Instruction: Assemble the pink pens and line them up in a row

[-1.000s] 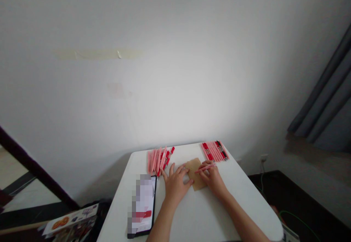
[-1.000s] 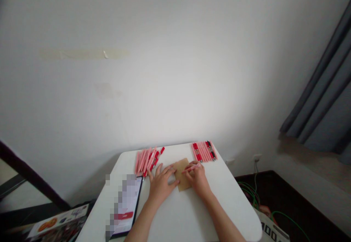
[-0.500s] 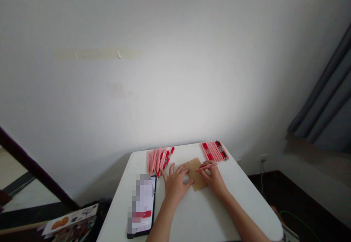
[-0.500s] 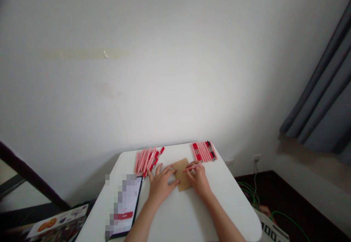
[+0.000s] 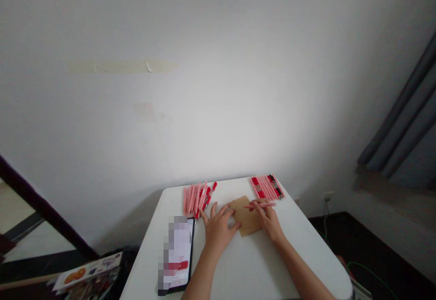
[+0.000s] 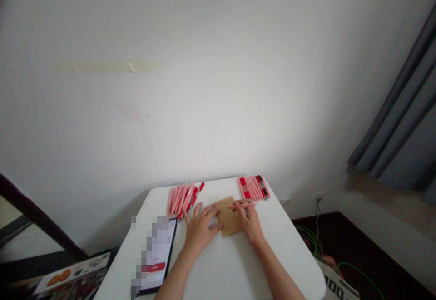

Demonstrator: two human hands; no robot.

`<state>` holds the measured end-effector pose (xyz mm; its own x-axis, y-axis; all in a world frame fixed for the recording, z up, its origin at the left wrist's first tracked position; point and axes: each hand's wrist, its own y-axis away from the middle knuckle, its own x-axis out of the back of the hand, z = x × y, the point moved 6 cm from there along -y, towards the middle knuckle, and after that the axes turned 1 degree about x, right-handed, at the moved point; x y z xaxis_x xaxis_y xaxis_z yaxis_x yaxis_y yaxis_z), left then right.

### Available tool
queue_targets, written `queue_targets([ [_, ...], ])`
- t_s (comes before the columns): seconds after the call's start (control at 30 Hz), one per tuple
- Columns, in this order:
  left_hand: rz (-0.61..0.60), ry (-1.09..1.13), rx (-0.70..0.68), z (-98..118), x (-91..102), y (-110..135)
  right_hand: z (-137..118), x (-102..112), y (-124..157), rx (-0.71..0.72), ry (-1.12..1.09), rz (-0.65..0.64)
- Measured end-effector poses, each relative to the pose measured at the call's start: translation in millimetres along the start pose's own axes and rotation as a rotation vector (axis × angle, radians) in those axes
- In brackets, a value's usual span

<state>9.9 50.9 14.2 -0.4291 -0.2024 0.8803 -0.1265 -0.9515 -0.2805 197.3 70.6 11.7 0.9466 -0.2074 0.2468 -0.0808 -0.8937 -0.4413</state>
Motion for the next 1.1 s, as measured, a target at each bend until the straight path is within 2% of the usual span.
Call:
queue_targets([
  [0.2,0.003,-0.023,-0.002,1,1.0,1,12,8,-1,-0.113,-0.121,0.054],
  [0.4,0.0,-0.062,0.003,2,1.5,1,26,-1,-4,-0.238,-0.734,0.115],
  [0.5,0.012,-0.047,-0.005,2,2.2,1,28,-4,-7,-0.321,-0.903,0.116],
  [0.7,0.003,-0.068,-0.006,2,2.5,1,21,1,-8,-0.391,-0.935,0.004],
  [0.83,0.005,-0.064,-0.004,2,2.2,1,13,4,-6,-0.356,-0.908,-0.068],
  [1.0,0.0,-0.028,-0.008,1,1.5,1,15,2,-4,-0.365,-1.083,-0.101],
  [1.1,0.003,-0.028,-0.007,1,0.9,1,17,3,-5,-0.352,-1.074,-0.086],
])
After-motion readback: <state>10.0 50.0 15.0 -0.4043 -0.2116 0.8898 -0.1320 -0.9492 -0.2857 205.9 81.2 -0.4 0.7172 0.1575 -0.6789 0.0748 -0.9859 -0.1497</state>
